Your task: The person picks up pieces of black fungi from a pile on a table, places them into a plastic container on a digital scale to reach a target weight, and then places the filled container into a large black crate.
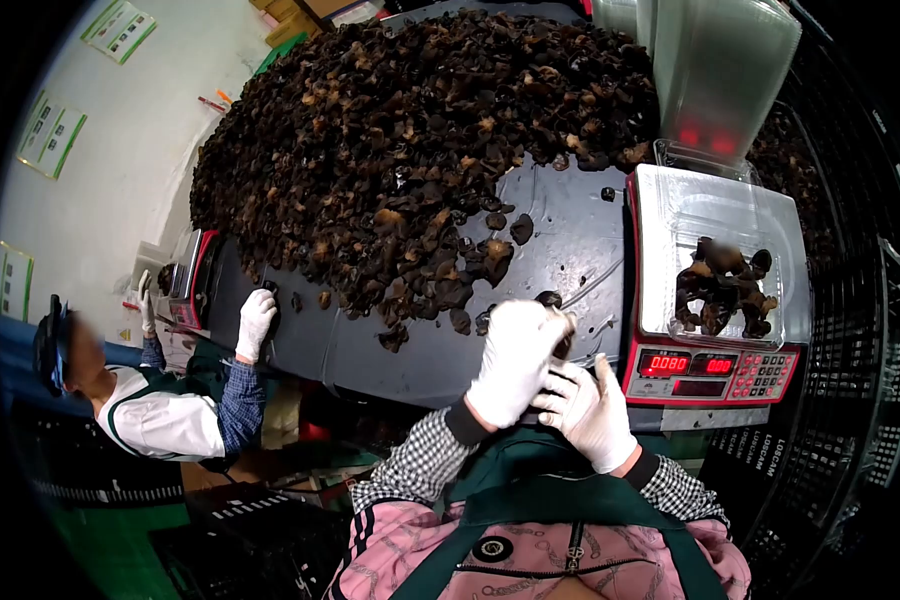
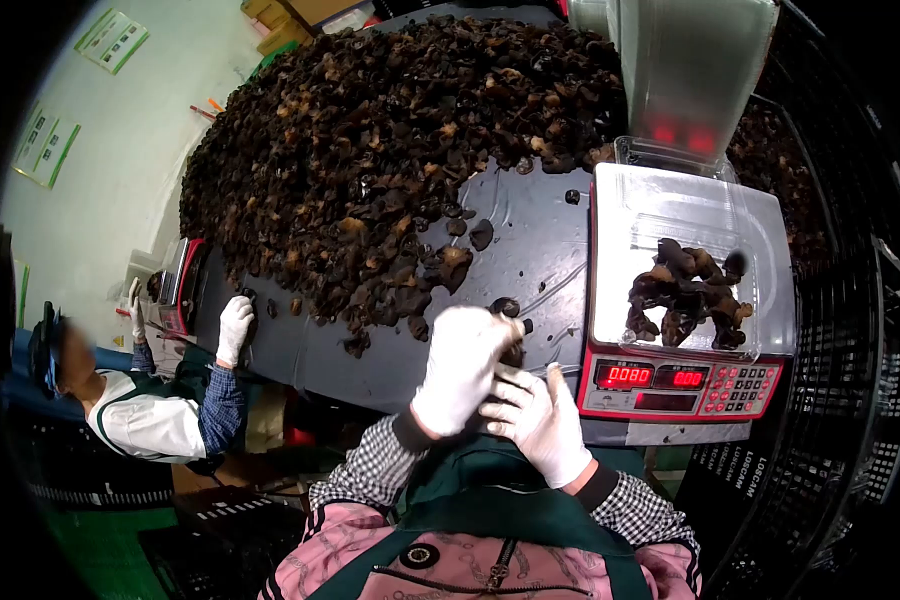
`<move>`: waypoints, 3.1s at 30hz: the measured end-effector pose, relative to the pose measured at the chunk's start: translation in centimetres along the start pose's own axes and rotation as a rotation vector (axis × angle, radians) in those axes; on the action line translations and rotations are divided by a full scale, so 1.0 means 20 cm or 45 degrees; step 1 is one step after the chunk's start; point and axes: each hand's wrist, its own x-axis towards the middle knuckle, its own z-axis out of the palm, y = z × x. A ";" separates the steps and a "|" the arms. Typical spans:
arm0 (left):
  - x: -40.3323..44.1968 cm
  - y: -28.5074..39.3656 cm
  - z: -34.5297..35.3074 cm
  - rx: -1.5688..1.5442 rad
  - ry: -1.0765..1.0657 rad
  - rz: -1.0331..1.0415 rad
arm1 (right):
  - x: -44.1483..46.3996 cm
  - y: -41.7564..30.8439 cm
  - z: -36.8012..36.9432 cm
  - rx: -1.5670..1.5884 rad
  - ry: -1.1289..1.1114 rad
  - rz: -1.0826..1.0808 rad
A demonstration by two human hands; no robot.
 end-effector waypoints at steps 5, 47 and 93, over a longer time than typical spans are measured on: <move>-0.12 0.10 -0.05 -0.332 -0.175 -0.028 | 0.02 0.00 0.06 0.129 0.096 -0.100; -0.37 -0.15 -0.11 0.106 0.165 -0.547 | -0.34 -0.13 0.37 -0.758 0.302 -0.460; 0.33 0.18 0.08 -0.436 0.268 -0.393 | -0.46 -1.05 0.36 -3.152 0.839 -1.946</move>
